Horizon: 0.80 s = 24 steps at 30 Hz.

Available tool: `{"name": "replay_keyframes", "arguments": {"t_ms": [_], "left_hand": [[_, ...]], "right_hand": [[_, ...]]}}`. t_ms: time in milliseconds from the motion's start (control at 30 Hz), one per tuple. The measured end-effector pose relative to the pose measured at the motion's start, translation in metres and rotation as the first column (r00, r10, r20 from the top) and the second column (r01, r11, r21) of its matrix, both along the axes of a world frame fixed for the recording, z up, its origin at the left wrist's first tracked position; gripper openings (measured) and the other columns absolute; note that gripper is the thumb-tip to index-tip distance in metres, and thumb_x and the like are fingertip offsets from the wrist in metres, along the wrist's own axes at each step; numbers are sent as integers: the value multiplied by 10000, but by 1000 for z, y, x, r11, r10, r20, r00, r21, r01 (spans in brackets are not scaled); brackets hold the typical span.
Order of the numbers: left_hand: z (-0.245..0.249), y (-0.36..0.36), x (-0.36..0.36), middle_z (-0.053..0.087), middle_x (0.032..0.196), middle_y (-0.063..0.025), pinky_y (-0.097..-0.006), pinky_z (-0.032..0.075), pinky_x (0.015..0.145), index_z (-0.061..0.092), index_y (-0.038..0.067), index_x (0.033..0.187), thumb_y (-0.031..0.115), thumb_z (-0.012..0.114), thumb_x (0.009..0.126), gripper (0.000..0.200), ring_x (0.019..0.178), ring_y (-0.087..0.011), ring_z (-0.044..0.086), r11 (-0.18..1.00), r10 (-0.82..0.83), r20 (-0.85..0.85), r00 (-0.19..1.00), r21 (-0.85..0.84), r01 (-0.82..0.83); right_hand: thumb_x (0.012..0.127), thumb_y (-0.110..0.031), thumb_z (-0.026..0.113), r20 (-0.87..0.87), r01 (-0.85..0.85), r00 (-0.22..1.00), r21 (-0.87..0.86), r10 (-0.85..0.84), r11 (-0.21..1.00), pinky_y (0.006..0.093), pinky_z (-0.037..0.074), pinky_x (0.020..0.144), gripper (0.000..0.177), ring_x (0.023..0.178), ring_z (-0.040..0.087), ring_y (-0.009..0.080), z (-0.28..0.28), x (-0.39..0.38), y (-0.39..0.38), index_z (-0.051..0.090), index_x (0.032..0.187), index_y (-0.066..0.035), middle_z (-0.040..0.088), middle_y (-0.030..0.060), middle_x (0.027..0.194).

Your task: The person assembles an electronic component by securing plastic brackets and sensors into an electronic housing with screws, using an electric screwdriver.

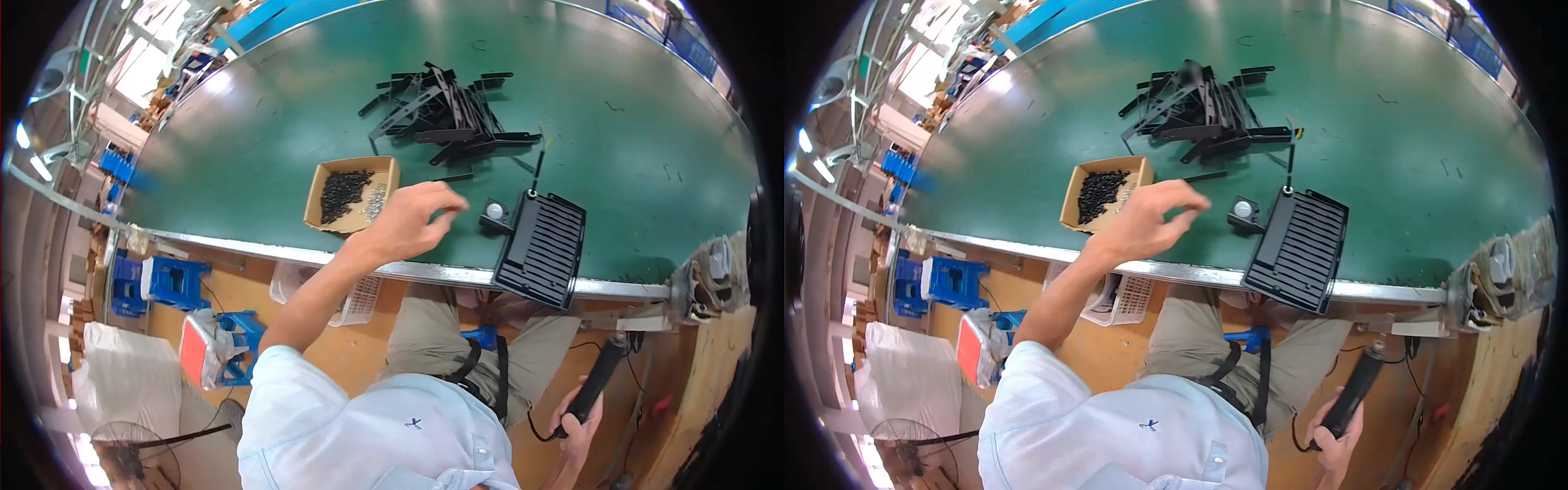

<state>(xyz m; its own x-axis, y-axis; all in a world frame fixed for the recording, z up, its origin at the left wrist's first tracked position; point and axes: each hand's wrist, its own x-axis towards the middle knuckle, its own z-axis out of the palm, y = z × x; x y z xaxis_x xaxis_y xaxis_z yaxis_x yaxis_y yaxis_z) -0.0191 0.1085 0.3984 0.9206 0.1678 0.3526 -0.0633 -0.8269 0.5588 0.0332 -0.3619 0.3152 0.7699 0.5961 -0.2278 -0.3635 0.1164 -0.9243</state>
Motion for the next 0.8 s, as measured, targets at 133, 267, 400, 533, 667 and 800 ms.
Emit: {"name": "replay_keyframes", "arguments": {"t_ms": [133,267,400,533,667,800], "left_hand": [[-11,58,-56,726,890,-121,-358,547,707,758,22,968,-7,715,864,116,769,-264,693,952,266,101,959,126,-277],[-21,125,-81,718,893,-129,-362,550,735,772,25,999,48,712,883,132,770,-254,690,840,521,-31,853,196,-506],[-36,141,-63,720,943,-136,-410,549,783,788,56,1005,118,706,892,153,846,-312,695,875,437,-119,892,285,-391],[-46,144,-52,702,966,-155,-462,530,851,780,74,945,166,703,889,132,937,-387,673,872,410,-189,892,369,-322],[-69,157,-50,673,959,-149,-468,532,864,743,65,871,130,683,890,91,952,-384,666,861,373,-136,918,420,-288],[-60,149,-54,654,973,-137,-462,539,863,702,46,947,136,675,897,107,941,-369,672,855,406,-79,910,385,-348]], "right_hand": [[791,-211,819,-25,-72,997,-137,69,988,273,465,440,775,504,560,135,-9,-8,24,431,1424,13,571,60,801],[786,-86,786,-54,-133,990,-136,127,982,257,452,441,659,506,550,112,-9,-16,40,473,1358,8,586,58,755],[799,-108,813,-80,-172,984,-152,161,973,264,468,441,641,517,555,108,-3,-21,47,486,1337,11,602,57,801],[802,-71,798,-95,-165,984,-169,151,972,273,485,451,565,533,576,118,-4,-25,46,506,1280,1,609,57,820],[799,-62,790,-81,-152,987,-148,141,977,284,491,454,527,535,596,129,-13,-27,42,515,1246,-6,606,51,807],[846,-123,772,-41,-222,975,-235,218,946,297,475,445,588,513,585,150,-15,-25,41,481,1350,-40,595,57,761]]}}
